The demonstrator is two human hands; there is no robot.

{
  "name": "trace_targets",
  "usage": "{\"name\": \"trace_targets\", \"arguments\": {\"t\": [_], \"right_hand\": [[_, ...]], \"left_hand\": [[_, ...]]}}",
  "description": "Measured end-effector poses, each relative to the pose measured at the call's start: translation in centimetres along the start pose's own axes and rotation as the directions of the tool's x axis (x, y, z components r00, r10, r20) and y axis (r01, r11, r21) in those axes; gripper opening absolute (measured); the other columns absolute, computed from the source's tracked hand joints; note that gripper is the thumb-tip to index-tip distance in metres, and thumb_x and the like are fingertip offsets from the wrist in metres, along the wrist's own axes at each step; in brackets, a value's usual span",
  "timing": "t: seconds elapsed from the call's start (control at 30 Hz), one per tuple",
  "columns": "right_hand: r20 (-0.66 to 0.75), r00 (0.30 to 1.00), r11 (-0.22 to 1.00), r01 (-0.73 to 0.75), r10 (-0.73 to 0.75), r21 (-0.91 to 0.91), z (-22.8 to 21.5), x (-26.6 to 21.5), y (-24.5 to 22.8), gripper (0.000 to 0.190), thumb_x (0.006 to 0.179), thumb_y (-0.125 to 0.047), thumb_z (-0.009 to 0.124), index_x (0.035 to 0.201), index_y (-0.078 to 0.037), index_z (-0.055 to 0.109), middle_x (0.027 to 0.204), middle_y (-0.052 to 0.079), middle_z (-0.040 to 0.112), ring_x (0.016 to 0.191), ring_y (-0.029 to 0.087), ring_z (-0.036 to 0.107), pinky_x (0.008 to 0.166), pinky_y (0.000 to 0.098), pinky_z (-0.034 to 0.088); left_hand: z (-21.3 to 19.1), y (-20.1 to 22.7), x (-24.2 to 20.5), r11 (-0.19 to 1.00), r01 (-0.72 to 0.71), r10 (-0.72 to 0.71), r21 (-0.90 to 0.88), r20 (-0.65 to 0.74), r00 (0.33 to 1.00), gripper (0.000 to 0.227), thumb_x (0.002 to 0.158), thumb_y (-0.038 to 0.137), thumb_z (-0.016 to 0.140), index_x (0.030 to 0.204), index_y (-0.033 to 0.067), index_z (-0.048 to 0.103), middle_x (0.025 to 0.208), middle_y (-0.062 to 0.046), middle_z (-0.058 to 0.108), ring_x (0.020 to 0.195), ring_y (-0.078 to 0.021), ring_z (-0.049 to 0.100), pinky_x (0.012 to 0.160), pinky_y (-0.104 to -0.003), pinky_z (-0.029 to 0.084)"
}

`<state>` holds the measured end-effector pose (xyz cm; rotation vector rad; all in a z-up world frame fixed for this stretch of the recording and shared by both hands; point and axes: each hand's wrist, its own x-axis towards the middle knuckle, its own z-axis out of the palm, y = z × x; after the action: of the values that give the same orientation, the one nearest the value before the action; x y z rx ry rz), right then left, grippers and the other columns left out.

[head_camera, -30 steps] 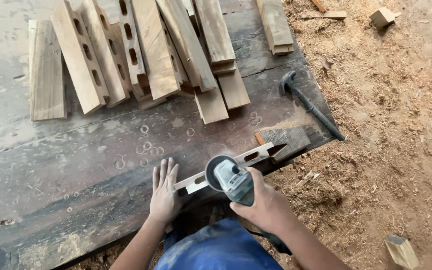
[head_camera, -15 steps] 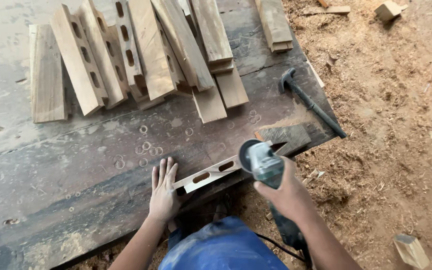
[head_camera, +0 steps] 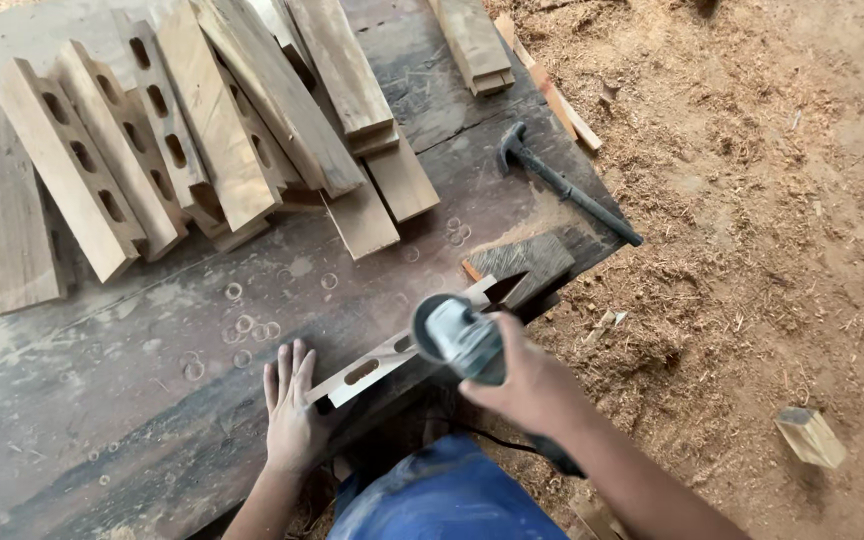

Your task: The person uses a handheld electric sander to smooth the surfaces and edges of rectangular wooden pieces with elongated cutouts. They hold each piece with one hand and guide the sander with the other, flipping the wood to treat multiple sides. Finished pieces are stacked on the workbench.

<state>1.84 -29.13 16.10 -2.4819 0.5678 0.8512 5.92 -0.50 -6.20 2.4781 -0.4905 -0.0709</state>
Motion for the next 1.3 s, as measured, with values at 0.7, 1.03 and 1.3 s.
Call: {"name": "trace_targets", "arguments": {"t": [0.7,1.03,1.3], "right_hand": [[0.147,0.989,0.998,-0.014,0.022,-0.053,0.1,-2.7,-2.1,0.109,0.075,-0.048,0.085,0.158,-0.030,0.016,0.137,0.014,0.062,0.126,0.032,0.065,0.109,0.0434,0.052],[0.241,0.931,0.919,0.326,-0.273,-0.221,3.5,-3.3,-8.4,0.104,0.071,-0.048,0.078,0.154,-0.022,0.022,0.123,0.022,0.068,0.117,0.038,0.066,0.102,0.0457,0.051],[0.196,0.966,0.951,0.210,-0.167,-0.228,2.7,-2.5,-5.8,0.105,0.071,-0.050,0.078,0.155,-0.023,0.021,0.122,0.021,0.068,0.116,0.038,0.067,0.102,0.0462,0.052]], "left_hand": [[2.3,2.0,-3.3,0.974,-0.066,0.003,-0.215,-0.280,0.960,0.044,0.089,0.010,0.061,0.133,0.0053,0.060,0.147,-0.013,0.060,0.150,-0.0311,0.043,0.127,-0.050,0.022],[1.3,2.3,-3.0,0.991,-0.095,0.061,-0.098,-0.306,0.950,0.045,0.085,0.017,0.064,0.129,0.0072,0.059,0.138,-0.013,0.061,0.145,-0.0305,0.044,0.123,-0.050,0.024],[1.0,2.7,-3.0,0.976,-0.033,-0.029,-0.217,-0.276,0.961,0.048,0.082,0.020,0.068,0.126,0.0043,0.057,0.142,-0.014,0.057,0.146,-0.0311,0.041,0.123,-0.050,0.022]]}}
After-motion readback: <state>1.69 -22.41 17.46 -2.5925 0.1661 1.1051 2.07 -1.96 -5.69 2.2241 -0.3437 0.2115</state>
